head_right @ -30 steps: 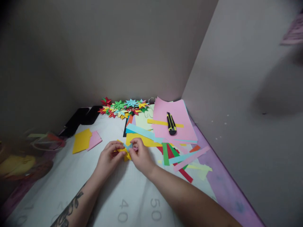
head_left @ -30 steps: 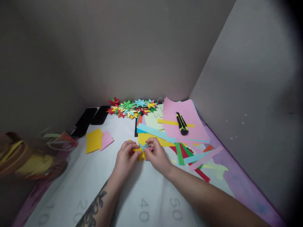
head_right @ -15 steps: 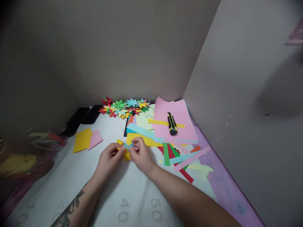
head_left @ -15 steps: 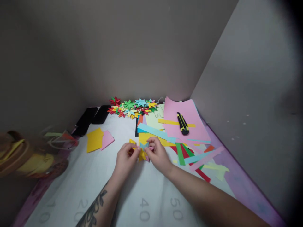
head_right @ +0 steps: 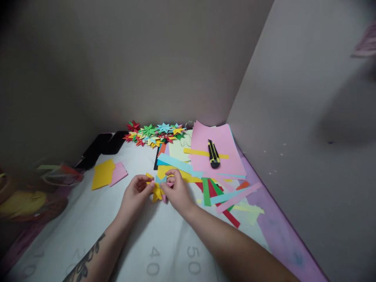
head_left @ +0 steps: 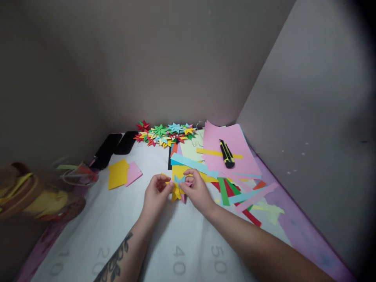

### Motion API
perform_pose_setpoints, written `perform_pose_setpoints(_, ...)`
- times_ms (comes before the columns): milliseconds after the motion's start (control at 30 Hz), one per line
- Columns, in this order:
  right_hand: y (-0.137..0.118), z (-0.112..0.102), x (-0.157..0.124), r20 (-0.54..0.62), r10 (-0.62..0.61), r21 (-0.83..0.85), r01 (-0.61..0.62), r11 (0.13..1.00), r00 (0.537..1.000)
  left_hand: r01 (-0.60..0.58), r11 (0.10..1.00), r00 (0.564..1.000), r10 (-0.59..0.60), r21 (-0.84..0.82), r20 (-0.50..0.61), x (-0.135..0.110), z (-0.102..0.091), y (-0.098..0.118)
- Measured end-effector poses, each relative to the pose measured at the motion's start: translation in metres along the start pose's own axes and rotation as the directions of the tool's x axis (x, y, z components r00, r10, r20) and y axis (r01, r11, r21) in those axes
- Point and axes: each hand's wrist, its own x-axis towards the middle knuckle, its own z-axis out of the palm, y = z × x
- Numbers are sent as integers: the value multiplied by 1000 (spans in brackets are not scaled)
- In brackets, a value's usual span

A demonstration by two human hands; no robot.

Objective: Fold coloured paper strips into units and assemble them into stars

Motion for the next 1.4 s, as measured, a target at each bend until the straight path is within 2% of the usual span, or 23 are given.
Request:
perform_pose_setpoints(100,0,0,-1,7,10,-6,-10,1000,1000,81,992,997,-80,-101,17,-1,2,1)
perform_pose_setpoints(333,5,0,-2,45,34,-48,-32,998,998,7,999,996,-10,36,84,0,-8,9)
perform_pose_setpoints(400,4,0,-1,27,35,-42,-34,999,999,-1,999,1000,1,40,9,3,-16,13)
perform_pose_setpoints(500,4,-3,3,-51,-5,-76,1,997,999,-11,995,983,29,98,-183,13,-31,14)
perform_pose_setpoints(600,6,-7,7,-132,-66,-147,46,988,989,-62,945,953,151,322,-261,26,-38,9)
perform_pose_setpoints(667,8,-9,9,-154,-92,-173,65,983,984,-66,870,970,172,489,-174,34,-36,5)
perform_pose_setpoints(767,10,-9,9,-140,-110,-181,84,980,984,-44,751,994,98,659,-45,45,-29,2)
perform_pose_setpoints(867,11,-10,10,-151,-135,-185,106,977,979,-21,646,1000,21,763,10,52,-23,3)
perform_pose_setpoints(933,12,-10,11,-161,-140,-174,112,978,977,-16,623,1000,-4,782,24,54,-22,5)
perform_pose_setpoints(1000,13,-10,12,-162,-135,-154,110,982,977,-20,645,999,-7,764,32,53,-24,7)
perform_pose_setpoints(1100,15,-11,14,-173,-136,-142,112,984,976,-43,727,999,26,685,36,48,-27,13)
perform_pose_setpoints(1167,16,-11,15,-179,-146,-151,119,981,973,-94,797,994,104,597,16,41,-28,17)
perform_pose_setpoints(1233,16,-12,16,-179,-145,-160,117,980,973,-104,882,990,135,459,-35,35,-26,19)
perform_pose_setpoints(1300,15,-12,15,-179,-145,-168,115,979,973,-72,959,995,88,276,-47,28,-23,19)
perform_pose_setpoints(1400,13,-13,14,-185,-148,-195,111,975,972,-1,997,1000,1,75,3,19,-17,17)
